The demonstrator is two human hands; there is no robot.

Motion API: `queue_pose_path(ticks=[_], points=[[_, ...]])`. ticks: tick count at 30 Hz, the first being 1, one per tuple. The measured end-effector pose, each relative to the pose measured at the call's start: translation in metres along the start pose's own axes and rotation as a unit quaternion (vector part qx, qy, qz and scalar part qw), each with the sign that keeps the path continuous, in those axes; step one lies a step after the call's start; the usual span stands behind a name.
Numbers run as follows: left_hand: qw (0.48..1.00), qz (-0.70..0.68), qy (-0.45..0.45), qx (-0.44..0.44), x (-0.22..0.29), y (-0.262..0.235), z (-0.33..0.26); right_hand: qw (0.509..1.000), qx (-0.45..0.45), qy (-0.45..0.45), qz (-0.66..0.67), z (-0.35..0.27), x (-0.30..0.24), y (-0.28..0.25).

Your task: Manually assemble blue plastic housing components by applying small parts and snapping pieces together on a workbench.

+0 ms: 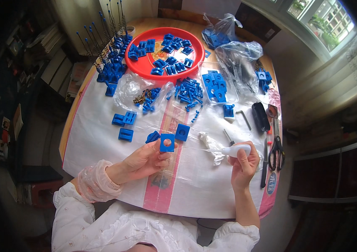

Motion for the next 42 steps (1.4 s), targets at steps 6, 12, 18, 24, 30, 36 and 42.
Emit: queue_pose_path(ticks=[6,12,18,24,30,36,42], points=[[1.000,-0.007,0.000,-0.001,-0.001,-0.003,0.000,1.000,-0.003,0.000,0.001,0.000,-0.001,0.000],[1.000,-0.005,-0.004,-0.009,-0.001,-0.007,0.001,1.000,-0.002,0.004,0.002,0.000,-0.002,0.000],[1.000,-0.017,-0.005,-0.017,-0.003,-0.009,0.002,1.000,-0.004,0.002,0.001,0.000,0.000,-0.001],[1.000,-0.005,-0.004,-0.002,-0.001,-0.002,0.000,1.000,0.006,0.005,0.007,-0.001,0.000,-0.002],[1.000,-0.011,-0.004,-0.007,-0.001,-0.004,0.001,1.000,0.005,0.006,0.009,-0.003,-0.001,0.004],[1.000,-0.016,-0.008,-0.015,-0.001,-0.004,0.001,1.000,0.005,0.012,-0.009,-0.006,0.000,0.015],[1.000,0.000,-0.006,-0.013,-0.003,-0.005,0.001,1.000,0.001,0.011,-0.018,-0.007,0.003,0.017]])
Point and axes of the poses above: each hand's wrist, its own z-axis towards the middle knuckle, its own y-axis out of the palm, x = y × z, the point moved 3 cm from there along z, towards the middle knuckle, and after that the axes turned 10 degrees about -z, right-handed, at the moved point
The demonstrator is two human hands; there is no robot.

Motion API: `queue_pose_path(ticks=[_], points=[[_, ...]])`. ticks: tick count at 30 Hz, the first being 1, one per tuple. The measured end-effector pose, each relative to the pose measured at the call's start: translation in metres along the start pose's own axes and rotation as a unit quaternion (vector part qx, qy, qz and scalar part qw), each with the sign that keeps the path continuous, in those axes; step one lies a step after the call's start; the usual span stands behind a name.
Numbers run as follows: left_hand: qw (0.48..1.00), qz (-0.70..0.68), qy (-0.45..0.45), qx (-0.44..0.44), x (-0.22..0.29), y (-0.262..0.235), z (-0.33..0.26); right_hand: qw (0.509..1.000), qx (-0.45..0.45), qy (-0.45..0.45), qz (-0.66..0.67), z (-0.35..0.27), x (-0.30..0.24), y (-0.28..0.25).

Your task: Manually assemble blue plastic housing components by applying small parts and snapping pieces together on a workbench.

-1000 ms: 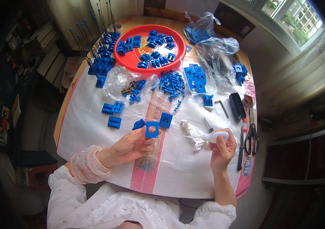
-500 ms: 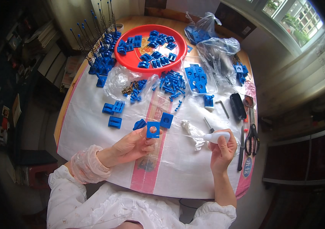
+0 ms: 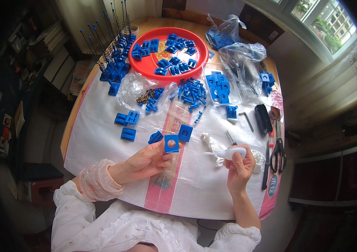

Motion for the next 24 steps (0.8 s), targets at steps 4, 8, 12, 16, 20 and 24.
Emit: queue_pose_path(ticks=[4,8,12,16,20,24], points=[[1.000,-0.005,-0.002,0.005,-0.0015,-0.0018,0.0005,1.000,0.000,-0.004,0.004,0.0001,-0.0008,0.0024],[1.000,-0.007,0.000,-0.002,-0.0027,-0.0016,0.0010,1.000,-0.001,0.001,0.004,-0.0001,0.0000,0.0022],[1.000,-0.016,-0.001,0.013,-0.0031,-0.0036,0.0005,1.000,0.001,0.004,0.002,-0.0006,0.0003,0.0025],[1.000,-0.018,0.000,0.007,-0.0028,-0.0029,0.0001,1.000,-0.005,0.005,0.003,-0.0004,-0.0008,0.0029],[1.000,-0.016,-0.002,-0.002,-0.0021,0.0004,0.0005,1.000,-0.001,0.002,0.000,-0.0005,0.0009,0.0020],[1.000,-0.017,-0.006,-0.006,-0.0027,-0.0014,0.0004,1.000,-0.003,0.000,0.001,-0.0002,0.0002,0.0017]])
Point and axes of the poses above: each hand's wrist, its own z-axis towards the middle knuckle, its own y-axis out of the palm, x = y × z, the point moved 3 cm from there along z, towards the middle knuckle, and after that the axes turned 10 degrees about -z, right-handed, at the moved point
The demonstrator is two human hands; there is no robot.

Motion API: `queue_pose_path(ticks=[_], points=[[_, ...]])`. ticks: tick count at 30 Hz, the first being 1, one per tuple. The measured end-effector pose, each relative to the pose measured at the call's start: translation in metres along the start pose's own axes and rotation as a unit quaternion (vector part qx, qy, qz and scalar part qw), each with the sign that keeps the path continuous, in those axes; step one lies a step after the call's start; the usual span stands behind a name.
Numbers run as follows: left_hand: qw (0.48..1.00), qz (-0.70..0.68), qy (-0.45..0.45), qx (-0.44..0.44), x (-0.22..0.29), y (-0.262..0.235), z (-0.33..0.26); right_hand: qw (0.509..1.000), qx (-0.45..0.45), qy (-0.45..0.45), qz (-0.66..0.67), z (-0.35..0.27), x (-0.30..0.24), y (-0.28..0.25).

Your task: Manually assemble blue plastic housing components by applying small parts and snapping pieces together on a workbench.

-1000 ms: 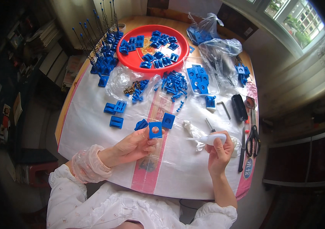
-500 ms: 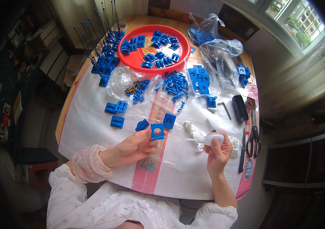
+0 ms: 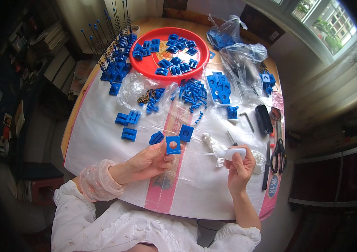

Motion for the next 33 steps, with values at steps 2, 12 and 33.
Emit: queue_pose_path(ticks=[2,12,33], points=[[1.000,0.002,0.003,-0.004,0.0001,0.0010,-0.0001,1.000,0.000,0.000,-0.001,0.0002,0.0000,-0.0003],[1.000,0.001,0.009,0.000,0.0004,0.0030,-0.0009,1.000,0.000,0.002,-0.004,0.0006,-0.0007,-0.0005],[1.000,-0.019,-0.004,-0.011,0.0000,-0.0025,-0.0004,1.000,0.004,-0.005,-0.003,0.0004,-0.0015,0.0003]])
Point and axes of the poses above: each hand's wrist, its own z-axis towards the middle knuckle, its own y-axis out of the palm, x = y × z, the point moved 3 cm from there along z, towards the middle knuckle, and after that the axes turned 10 degrees about -z, right-handed, at the moved point
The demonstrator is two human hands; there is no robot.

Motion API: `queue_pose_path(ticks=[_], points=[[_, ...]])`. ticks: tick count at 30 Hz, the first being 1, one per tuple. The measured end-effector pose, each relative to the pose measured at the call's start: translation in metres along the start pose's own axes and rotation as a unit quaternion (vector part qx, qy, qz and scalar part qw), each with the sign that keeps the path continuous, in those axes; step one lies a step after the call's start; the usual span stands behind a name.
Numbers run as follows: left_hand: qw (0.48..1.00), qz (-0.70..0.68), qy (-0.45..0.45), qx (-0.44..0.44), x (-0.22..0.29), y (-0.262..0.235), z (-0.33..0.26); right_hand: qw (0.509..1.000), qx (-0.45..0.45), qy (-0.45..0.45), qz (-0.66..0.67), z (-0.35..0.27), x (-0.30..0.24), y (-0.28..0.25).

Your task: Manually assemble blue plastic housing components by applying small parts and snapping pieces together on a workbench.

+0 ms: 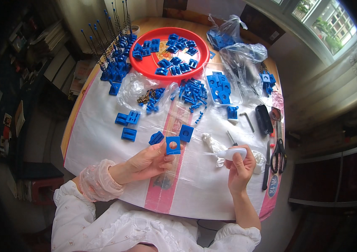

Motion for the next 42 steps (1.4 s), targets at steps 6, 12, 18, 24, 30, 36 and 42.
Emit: queue_pose_path(ticks=[6,12,18,24,30,36,42], points=[[1.000,0.000,0.002,-0.001,0.0003,0.0003,-0.0004,1.000,-0.017,0.016,0.004,0.0004,0.0016,-0.0064],[1.000,0.012,-0.001,0.008,0.0004,0.0024,0.0013,1.000,-0.001,0.000,-0.002,0.0002,0.0004,-0.0007],[1.000,0.004,0.000,0.005,-0.0004,-0.0022,0.0016,1.000,-0.008,0.002,-0.003,0.0008,0.0004,-0.0016],[1.000,0.008,-0.001,0.000,0.0002,0.0008,0.0009,1.000,-0.002,0.001,0.000,0.0001,0.0007,-0.0009],[1.000,0.003,0.000,0.003,0.0008,0.0024,-0.0001,1.000,-0.004,-0.001,0.000,0.0003,0.0002,0.0000],[1.000,0.005,-0.001,0.008,0.0003,0.0009,0.0006,1.000,-0.003,0.001,0.000,0.0001,0.0002,-0.0003],[1.000,0.012,0.006,0.008,0.0000,0.0022,0.0008,1.000,-0.004,0.004,-0.001,-0.0001,0.0006,-0.0012]])
Point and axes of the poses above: each hand's wrist, its own z-axis towards the middle knuckle, its own y-axis out of the palm, x = y × z, the point moved 3 cm from there along z, towards the middle knuckle, and after that the axes turned 10 degrees about -z, right-handed, at the moved point
